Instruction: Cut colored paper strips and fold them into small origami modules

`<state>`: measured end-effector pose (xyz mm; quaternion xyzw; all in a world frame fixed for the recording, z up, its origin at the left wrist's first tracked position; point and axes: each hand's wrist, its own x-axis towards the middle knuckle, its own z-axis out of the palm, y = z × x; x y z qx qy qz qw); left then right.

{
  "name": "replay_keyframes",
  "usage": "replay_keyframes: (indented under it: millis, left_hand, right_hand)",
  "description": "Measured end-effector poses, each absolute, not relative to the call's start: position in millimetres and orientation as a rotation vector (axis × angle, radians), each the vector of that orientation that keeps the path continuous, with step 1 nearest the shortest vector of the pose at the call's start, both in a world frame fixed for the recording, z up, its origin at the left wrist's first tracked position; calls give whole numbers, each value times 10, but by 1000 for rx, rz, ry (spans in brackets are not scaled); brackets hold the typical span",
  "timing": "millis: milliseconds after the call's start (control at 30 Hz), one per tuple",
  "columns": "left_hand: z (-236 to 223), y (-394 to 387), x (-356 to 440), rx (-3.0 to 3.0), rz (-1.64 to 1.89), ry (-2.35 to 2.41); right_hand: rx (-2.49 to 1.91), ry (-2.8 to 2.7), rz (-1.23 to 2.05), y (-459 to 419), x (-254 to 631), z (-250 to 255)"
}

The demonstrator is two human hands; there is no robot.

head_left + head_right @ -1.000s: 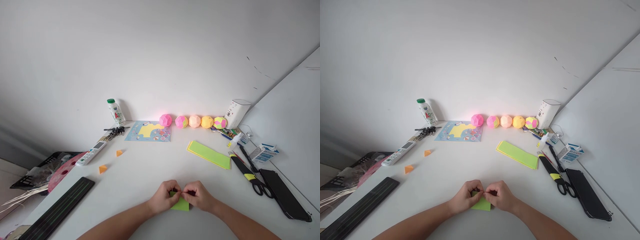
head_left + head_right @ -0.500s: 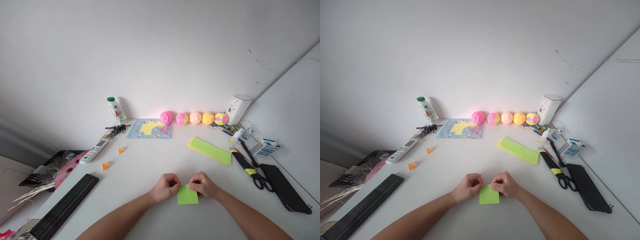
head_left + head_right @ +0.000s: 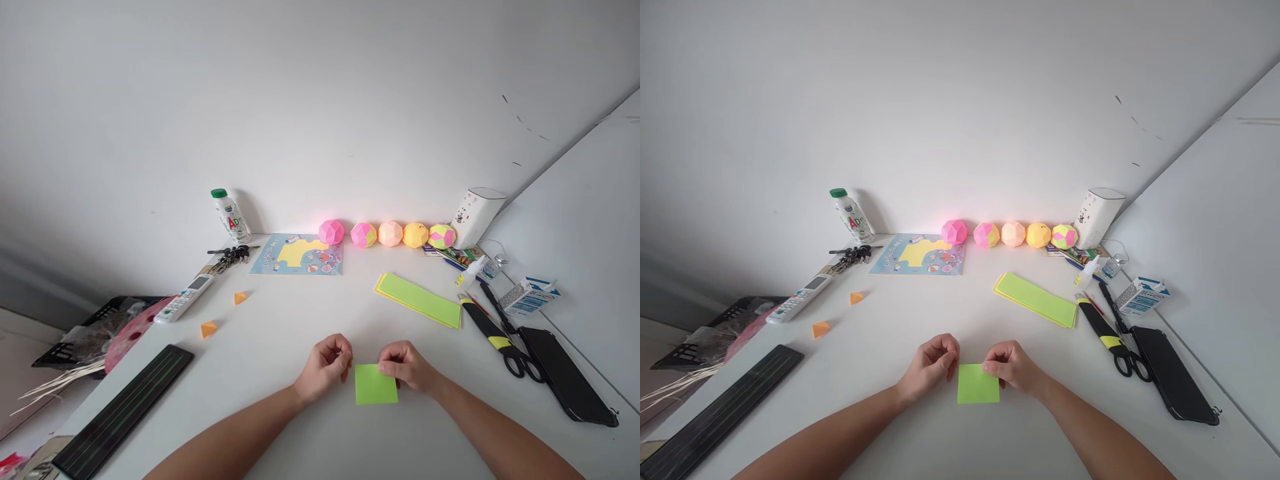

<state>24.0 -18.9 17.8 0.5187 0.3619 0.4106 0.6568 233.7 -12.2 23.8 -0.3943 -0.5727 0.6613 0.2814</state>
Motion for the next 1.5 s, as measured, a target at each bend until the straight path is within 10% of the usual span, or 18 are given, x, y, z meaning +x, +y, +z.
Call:
replay_keyframes:
  millis: [1500]
  left_hand:
    - [155, -184, 283, 1438, 652, 890]
  right_hand:
    - [-1218, -1510, 1689, -159, 2299, 181]
